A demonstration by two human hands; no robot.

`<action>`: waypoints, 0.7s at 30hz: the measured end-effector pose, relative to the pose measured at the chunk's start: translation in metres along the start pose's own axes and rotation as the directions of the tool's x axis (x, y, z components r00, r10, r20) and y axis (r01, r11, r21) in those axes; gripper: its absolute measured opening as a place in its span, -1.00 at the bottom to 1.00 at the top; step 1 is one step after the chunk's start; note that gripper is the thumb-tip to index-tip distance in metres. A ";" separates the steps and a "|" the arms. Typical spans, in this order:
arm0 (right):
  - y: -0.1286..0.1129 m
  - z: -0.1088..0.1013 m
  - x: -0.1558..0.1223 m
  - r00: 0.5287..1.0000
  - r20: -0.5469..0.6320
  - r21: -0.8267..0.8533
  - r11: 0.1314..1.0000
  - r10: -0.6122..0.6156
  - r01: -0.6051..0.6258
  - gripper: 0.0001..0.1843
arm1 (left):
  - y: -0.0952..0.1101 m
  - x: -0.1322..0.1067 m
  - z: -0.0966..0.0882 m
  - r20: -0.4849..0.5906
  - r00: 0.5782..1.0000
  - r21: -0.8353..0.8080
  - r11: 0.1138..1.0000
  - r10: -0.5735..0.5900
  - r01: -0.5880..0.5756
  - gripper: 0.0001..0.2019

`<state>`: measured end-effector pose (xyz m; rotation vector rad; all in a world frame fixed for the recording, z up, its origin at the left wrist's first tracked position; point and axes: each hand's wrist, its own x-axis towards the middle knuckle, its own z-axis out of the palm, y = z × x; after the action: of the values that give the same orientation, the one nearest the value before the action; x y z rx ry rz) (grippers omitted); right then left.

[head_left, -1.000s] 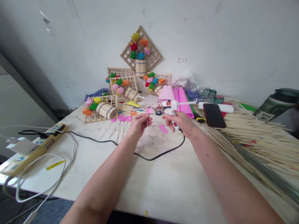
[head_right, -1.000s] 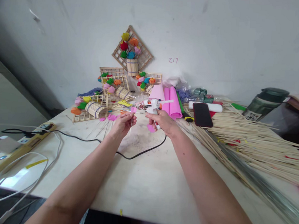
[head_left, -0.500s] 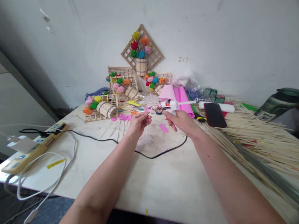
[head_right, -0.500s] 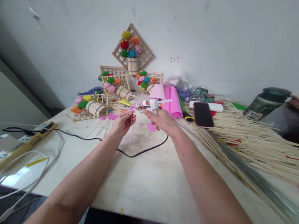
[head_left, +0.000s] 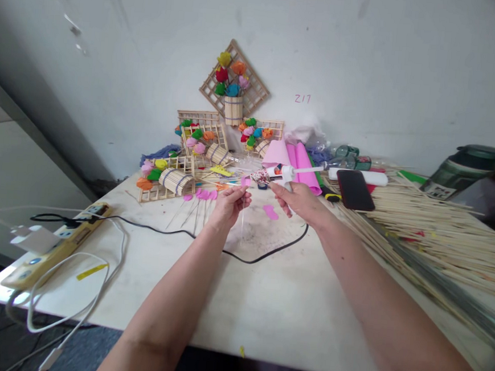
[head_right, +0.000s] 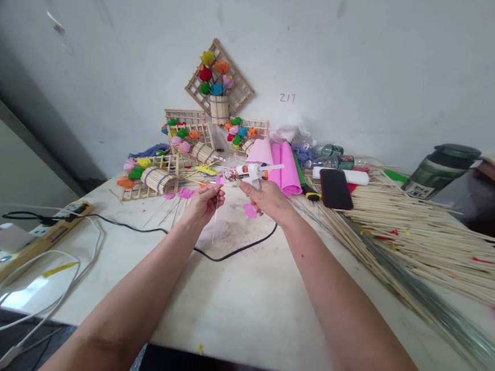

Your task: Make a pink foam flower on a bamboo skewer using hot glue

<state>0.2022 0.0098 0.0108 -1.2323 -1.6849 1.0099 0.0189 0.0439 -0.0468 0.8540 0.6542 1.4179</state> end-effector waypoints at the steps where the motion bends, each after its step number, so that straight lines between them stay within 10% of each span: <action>1: 0.000 0.000 0.000 1.000 0.000 0.001 1.000 0.000 0.000 -0.48 | 0.000 0.000 0.000 0.003 1.000 -0.002 1.000 0.000 0.000 -0.81; 21: -0.005 -0.001 -0.003 0.999 0.044 -0.118 0.993 0.006 -0.001 -0.48 | 0.003 0.000 0.000 -0.012 1.000 -0.023 1.000 -0.008 0.008 -0.82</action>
<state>0.2024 0.0061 0.0157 -1.2975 -1.7987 0.9577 0.0175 0.0434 -0.0442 0.8245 0.6489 1.4217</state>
